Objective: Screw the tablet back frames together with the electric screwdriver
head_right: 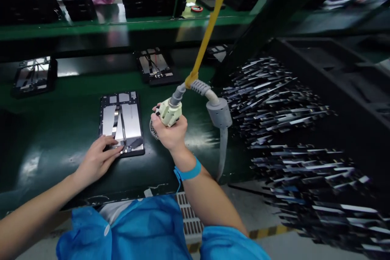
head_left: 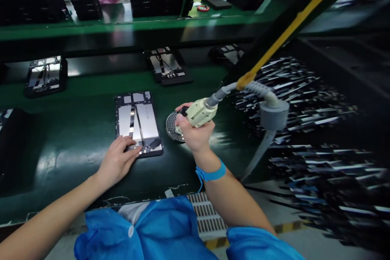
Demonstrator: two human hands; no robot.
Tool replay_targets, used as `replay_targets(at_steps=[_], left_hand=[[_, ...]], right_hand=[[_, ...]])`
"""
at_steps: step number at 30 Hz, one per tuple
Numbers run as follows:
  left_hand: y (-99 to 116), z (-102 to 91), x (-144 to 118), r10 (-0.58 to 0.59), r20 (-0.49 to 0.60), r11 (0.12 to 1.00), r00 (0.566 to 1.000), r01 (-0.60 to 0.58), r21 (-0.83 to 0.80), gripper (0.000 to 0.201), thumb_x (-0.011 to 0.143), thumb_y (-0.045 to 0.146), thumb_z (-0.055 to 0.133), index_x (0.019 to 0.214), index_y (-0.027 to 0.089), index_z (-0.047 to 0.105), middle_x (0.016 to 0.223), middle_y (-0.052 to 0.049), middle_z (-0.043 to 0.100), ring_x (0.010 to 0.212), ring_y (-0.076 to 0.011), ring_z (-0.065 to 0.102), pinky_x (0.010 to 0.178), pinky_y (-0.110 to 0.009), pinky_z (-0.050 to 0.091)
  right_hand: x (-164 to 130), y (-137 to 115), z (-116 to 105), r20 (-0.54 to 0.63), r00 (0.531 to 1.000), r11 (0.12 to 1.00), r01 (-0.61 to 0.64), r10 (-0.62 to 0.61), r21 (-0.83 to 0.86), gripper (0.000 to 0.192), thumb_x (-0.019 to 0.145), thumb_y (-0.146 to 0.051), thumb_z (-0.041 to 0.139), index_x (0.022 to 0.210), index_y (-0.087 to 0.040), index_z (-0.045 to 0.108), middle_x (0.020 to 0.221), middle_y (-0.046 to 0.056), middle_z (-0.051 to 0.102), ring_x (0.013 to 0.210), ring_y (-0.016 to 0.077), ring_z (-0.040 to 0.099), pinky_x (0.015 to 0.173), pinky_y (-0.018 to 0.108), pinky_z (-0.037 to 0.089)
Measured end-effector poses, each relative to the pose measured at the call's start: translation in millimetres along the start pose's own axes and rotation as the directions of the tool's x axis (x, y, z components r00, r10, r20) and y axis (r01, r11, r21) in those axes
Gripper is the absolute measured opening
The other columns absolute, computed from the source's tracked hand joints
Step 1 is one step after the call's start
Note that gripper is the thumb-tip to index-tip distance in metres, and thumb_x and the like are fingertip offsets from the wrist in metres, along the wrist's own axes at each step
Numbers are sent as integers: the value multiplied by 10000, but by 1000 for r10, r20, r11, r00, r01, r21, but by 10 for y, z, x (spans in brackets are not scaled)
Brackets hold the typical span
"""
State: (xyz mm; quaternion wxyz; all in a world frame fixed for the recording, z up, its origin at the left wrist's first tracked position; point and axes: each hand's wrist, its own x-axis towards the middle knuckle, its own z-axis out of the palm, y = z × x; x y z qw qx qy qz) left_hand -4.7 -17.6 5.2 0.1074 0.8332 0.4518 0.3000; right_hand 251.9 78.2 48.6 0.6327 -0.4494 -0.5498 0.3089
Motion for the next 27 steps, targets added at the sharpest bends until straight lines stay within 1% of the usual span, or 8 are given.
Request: replay_targets(at_steps=[2, 4, 7, 10, 16, 20, 23, 27], left_hand=[[-86, 7, 125, 23, -11, 1000, 1000, -23, 0, 214, 1008, 228, 607, 1160, 254, 755, 1151, -105, 686, 1165, -281, 643, 1046, -534, 531], [-141, 6, 197, 57, -11, 998, 998, -57, 11, 206, 1011, 225, 607, 1158, 227, 750, 1169, -114, 682, 1177, -284, 642, 1036, -531, 534], [-173, -14, 211, 109, 15, 994, 994, -110, 17, 230, 1008, 183, 601, 1198, 206, 728, 1203, -127, 672, 1209, -297, 628, 1022, -528, 537], [-182, -44, 191, 122, 49, 992, 991, -122, 9, 251, 1008, 159, 591, 1225, 207, 708, 1222, -130, 657, 1213, -298, 615, 993, -509, 549], [-171, -74, 175, 121, 111, 993, 986, -122, 2, 310, 1006, 123, 565, 1287, 197, 674, 1271, -141, 623, 1278, -310, 571, 1087, -565, 501], [-132, -79, 158, 108, 128, 994, 986, -111, 16, 330, 1008, 129, 553, 1317, 189, 653, 1302, -150, 607, 1334, -322, 545, 1138, -599, 461], [-122, -67, 153, 106, 131, 994, 986, -110, 21, 327, 1005, 182, 587, 1327, 178, 640, 1320, -157, 600, 1341, -331, 542, 1152, -620, 444], [-139, -21, 158, 103, 124, 995, 987, -104, -1, 318, 1004, 208, 604, 1319, 197, 642, 1304, -148, 613, 1343, -338, 537, 1130, -620, 459]], right_hand=[[-6, 36, -13, -23, 1000, 1000, 12, -12, -12, 186, 824, -291, 739, 979, -192, 711, 901, 56, 758, 810, 206, 746, 782, 391, 645], [-14, 66, -18, -54, 998, 999, 40, -40, -7, 202, 823, -288, 747, 999, -198, 705, 898, 42, 751, 778, 194, 740, 766, 386, 644], [-26, 103, -25, -80, 994, 997, 75, -74, 9, 226, 822, -272, 762, 1030, -213, 695, 913, 31, 743, 770, 188, 735, 754, 384, 645], [-29, 126, -39, -86, 993, 997, 82, -82, 2, 233, 830, -268, 763, 1047, -223, 691, 917, 28, 736, 770, 187, 732, 739, 379, 645], [-35, 142, -50, -87, 995, 998, 56, -54, 18, 224, 835, -264, 761, 1040, -210, 686, 849, 12, 714, 633, 148, 678, 661, 351, 621], [-41, 165, -52, -85, 995, 997, 61, -57, 43, 243, 826, -247, 771, 1049, -210, 683, 874, 11, 712, 616, 136, 665, 608, 324, 597], [-20, 119, -56, -95, 993, 996, 76, -71, 48, 226, 822, -231, 772, 1025, -206, 677, 881, 3, 709, 577, 119, 652, 579, 306, 579], [-22, -115, 15, -123, 990, 992, 78, -65, 100, 194, 846, -231, 738, 1019, -219, 652, 878, -9, 698, 528, 105, 633, 523, 287, 555]])
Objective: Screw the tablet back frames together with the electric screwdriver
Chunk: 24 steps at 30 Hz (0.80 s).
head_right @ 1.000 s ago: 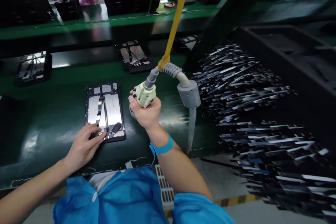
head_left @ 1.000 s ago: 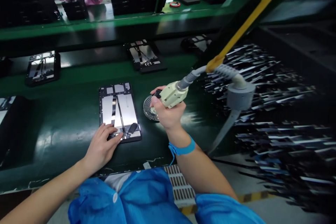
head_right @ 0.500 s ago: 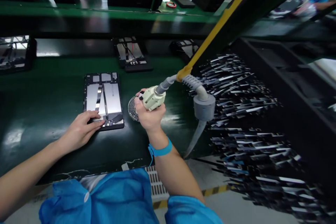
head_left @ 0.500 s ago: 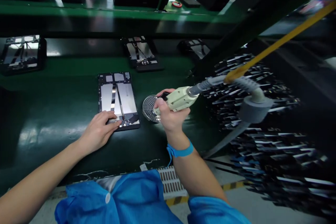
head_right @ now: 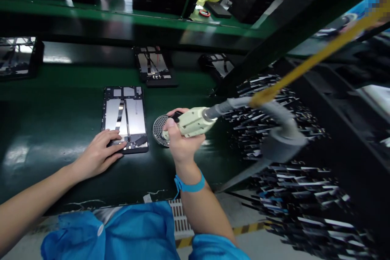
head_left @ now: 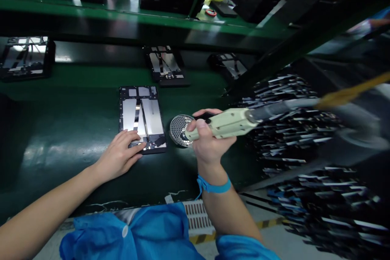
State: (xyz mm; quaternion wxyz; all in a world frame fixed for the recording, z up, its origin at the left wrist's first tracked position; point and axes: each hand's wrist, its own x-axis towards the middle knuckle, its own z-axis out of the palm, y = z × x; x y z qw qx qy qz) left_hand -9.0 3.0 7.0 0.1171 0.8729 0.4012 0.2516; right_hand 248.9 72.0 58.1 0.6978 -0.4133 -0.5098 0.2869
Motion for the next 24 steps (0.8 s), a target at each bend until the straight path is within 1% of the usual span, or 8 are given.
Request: replay_targets(at_steps=[2, 4, 7, 9, 12, 15, 21, 24], left_hand=[[-8, 21, 5, -3, -16, 1000, 1000, 3, -9, 307, 999, 203, 609, 1304, 200, 653, 1293, -144, 621, 1337, -341, 542, 1118, -614, 466], [-9, 32, 8, -6, -35, 1000, 999, 5, -15, 295, 994, 204, 618, 1285, 199, 665, 1284, -143, 628, 1330, -344, 549, 1116, -612, 466], [0, 29, 14, -10, -38, 1000, 999, 9, -29, 308, 992, 205, 617, 1296, 211, 666, 1286, -141, 635, 1330, -340, 553, 1120, -610, 462], [10, 19, 21, -11, -36, 999, 999, 9, -40, 320, 993, 204, 612, 1309, 213, 662, 1296, -143, 635, 1334, -336, 553, 1129, -605, 456], [23, 2, 36, -11, -26, 999, 1000, 10, -50, 316, 996, 208, 607, 1306, 202, 666, 1311, -149, 630, 1334, -330, 553, 1144, -596, 445], [30, -11, 50, -19, -13, 998, 1000, 18, -61, 305, 997, 208, 605, 1293, 203, 674, 1318, -151, 629, 1334, -329, 552, 1147, -598, 442], [41, -13, 56, -32, -6, 997, 999, 32, -67, 312, 995, 210, 608, 1300, 221, 671, 1323, -145, 623, 1334, -332, 550, 1134, -596, 453], [49, -10, 43, -40, -6, 998, 999, 39, -55, 299, 1000, 203, 594, 1289, 216, 671, 1329, -146, 619, 1333, -330, 549, 1133, -588, 455]], right_hand=[[-55, -134, 107, 41, 999, 997, -20, 17, 73, 212, 851, -232, 726, 1043, -241, 637, 899, -14, 694, 521, 103, 632, 495, 276, 548], [-149, -230, 238, 137, 990, 988, -58, 38, 143, 224, 856, -229, 719, 1061, -256, 634, 925, -12, 695, 530, 100, 636, 490, 270, 550], [-305, -262, 418, 273, 961, 979, -103, 52, 174, 247, 856, -193, 717, 1084, -261, 653, 964, 0, 702, 578, 105, 649, 534, 280, 574], [-379, -232, 494, 316, 948, 980, -108, 51, 167, 284, 847, -163, 718, 1107, -262, 662, 979, 7, 704, 641, 124, 673, 585, 302, 599], [-427, -179, 540, 342, 938, 981, -112, 52, 156, 306, 844, -145, 715, 1121, -266, 665, 986, 11, 703, 742, 158, 707, 669, 345, 629], [-440, -157, 550, 362, 930, 981, -124, 61, 152, 304, 842, -135, 711, 1113, -267, 668, 993, 12, 698, 769, 163, 712, 711, 366, 638], [-469, -191, 577, 369, 927, 980, -130, 67, 149, 300, 827, -139, 716, 1100, -242, 645, 932, 9, 688, 688, 138, 680, 657, 331, 629], [-470, -218, 585, 403, 914, 980, -124, 52, 156, 283, 824, -130, 704, 1073, -243, 633, 897, -5, 676, 626, 114, 649, 625, 303, 615]])
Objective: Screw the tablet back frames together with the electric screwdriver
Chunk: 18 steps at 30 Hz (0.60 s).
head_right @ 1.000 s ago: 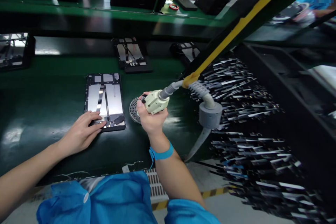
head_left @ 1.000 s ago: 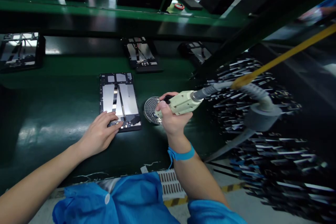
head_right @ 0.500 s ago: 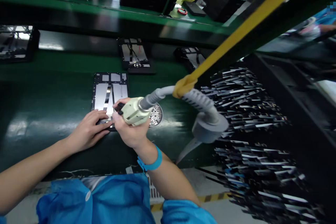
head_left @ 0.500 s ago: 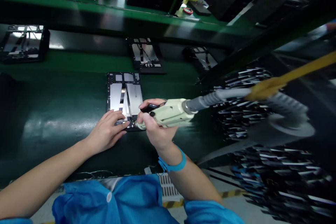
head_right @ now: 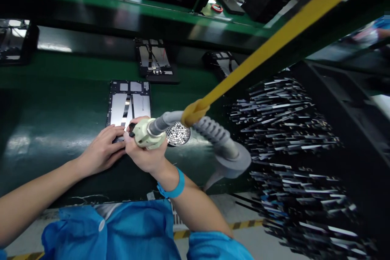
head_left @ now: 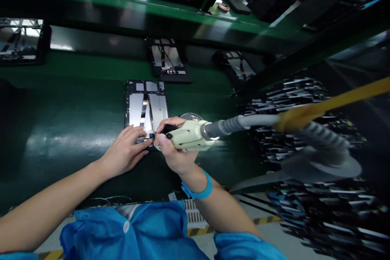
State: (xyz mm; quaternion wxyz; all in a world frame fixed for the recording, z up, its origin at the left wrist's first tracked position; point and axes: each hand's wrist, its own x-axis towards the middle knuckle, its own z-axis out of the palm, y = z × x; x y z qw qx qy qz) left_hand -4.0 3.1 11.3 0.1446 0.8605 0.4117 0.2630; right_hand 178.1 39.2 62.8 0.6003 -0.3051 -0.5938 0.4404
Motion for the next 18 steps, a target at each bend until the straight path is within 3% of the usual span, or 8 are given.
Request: replay_targets(at_steps=[7, 10, 14, 18], left_hand=[[-41, 30, -44, -1, -38, 1000, 999, 1, 0, 424, 980, 219, 614, 1402, 226, 575, 1345, -151, 612, 1310, -341, 560, 1119, -598, 468], [-65, 53, -49, 17, -50, 1000, 999, -17, 2, 401, 973, 223, 632, 1373, 221, 599, 1322, -150, 622, 1292, -342, 570, 1094, -585, 484], [-43, 81, -47, 24, -71, 999, 997, -22, 24, 346, 989, 200, 617, 1335, 216, 620, 1284, -134, 642, 1242, -313, 598, 1086, -576, 476], [10, 99, -38, 23, -117, 1000, 993, -22, 6, 249, 993, 171, 615, 1241, 180, 639, 1198, -124, 660, 1176, -287, 615, 1021, -516, 510]], right_hand=[[-19, 36, 52, 8, 1000, 996, 18, -17, -91, 265, 793, -180, 731, 1031, -237, 631, 854, 1, 683, 711, 148, 682, 657, 310, 627], [7, 9, -1, -10, 1000, 997, 26, -27, -71, 257, 799, -193, 736, 1037, -237, 648, 889, 9, 700, 713, 144, 683, 628, 294, 613], [109, -36, -309, -184, 978, 995, 92, -97, -36, 238, 860, -203, 704, 1083, -265, 649, 944, -11, 705, 568, 93, 636, 524, 258, 552], [244, 64, -695, -352, 923, 977, 94, -157, -189, 188, 861, -221, 711, 1038, -238, 648, 888, -19, 689, 532, 89, 622, 515, 264, 537]])
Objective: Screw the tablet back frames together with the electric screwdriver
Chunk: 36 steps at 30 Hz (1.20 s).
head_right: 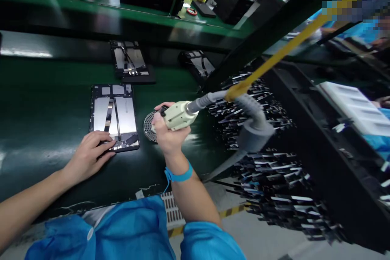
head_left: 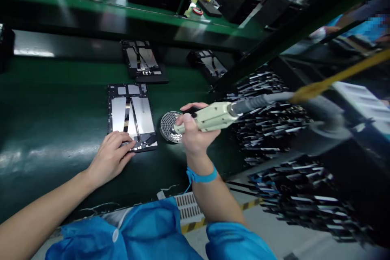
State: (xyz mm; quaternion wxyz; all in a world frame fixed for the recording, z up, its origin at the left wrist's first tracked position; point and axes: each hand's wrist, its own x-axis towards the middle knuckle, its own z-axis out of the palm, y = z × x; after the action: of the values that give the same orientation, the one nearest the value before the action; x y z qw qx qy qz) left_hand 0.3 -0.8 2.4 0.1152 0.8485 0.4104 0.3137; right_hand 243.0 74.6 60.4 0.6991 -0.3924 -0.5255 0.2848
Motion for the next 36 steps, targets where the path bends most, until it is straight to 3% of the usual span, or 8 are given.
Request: replay_targets(at_steps=[6, 15, 20, 24, 28, 32, 36], left_hand=[[25, -3, -18, -56, 3, 998, 998, 56, -34, 237, 994, 199, 627, 1231, 197, 630, 1172, -109, 661, 1175, -289, 608, 987, -492, 533], [74, -16, -36, -42, -19, 996, 999, 40, -81, 296, 992, 141, 608, 1281, 206, 621, 1055, -84, 673, 1032, -248, 616, 898, -430, 560], [56, -33, -36, -53, -17, 995, 998, 52, -80, 352, 975, 168, 641, 1324, 194, 604, 1114, -113, 650, 1093, -275, 603, 901, -444, 575], [15, -25, -16, -57, -20, 996, 998, 55, -75, 381, 957, 189, 658, 1335, 202, 611, 1179, -130, 646, 1189, -312, 592, 985, -522, 566], [2, -10, 3, -69, -46, 997, 997, 66, -51, 429, 920, 214, 696, 1341, 207, 614, 1219, -147, 643, 1233, -350, 576, 1049, -608, 528], [5, -28, 19, -69, -30, 997, 997, 68, -38, 454, 904, 208, 707, 1345, 188, 598, 1224, -161, 630, 1234, -360, 565, 1073, -632, 505], [2, -56, 32, -71, -15, 995, 997, 70, -65, 398, 925, 206, 679, 1315, 174, 606, 1216, -163, 619, 1229, -345, 560, 1049, -584, 528]], right_hand=[[109, 225, -108, -50, 999, 992, -22, 16, -121, 126, 857, -261, 699, 964, -224, 644, 810, -23, 669, 510, 100, 604, 487, 274, 519], [116, 252, -81, -93, 995, 990, -33, 20, -140, 165, 827, -283, 713, 966, -231, 643, 795, -31, 670, 489, 98, 595, 481, 279, 524], [126, 271, -81, -111, 994, 990, -22, 6, -140, 149, 812, -269, 718, 925, -216, 637, 771, -33, 668, 476, 100, 597, 477, 279, 521], [142, 178, -80, -100, 995, 993, -27, 15, -119, 134, 821, -245, 717, 923, -206, 640, 805, -22, 672, 493, 100, 604, 485, 277, 512], [70, -87, 52, -116, 993, 998, -21, 15, -55, 141, 836, -211, 669, 965, -222, 614, 837, -22, 656, 487, 96, 604, 470, 269, 502], [-171, -301, 316, 88, 993, 994, -81, 75, 76, 187, 864, -230, 661, 1037, -265, 602, 902, -17, 658, 503, 97, 615, 477, 275, 533], [-409, -296, 540, 297, 947, 978, -164, 121, 125, 221, 874, -253, 691, 1081, -266, 615, 964, 10, 681, 574, 110, 640, 527, 290, 576]])
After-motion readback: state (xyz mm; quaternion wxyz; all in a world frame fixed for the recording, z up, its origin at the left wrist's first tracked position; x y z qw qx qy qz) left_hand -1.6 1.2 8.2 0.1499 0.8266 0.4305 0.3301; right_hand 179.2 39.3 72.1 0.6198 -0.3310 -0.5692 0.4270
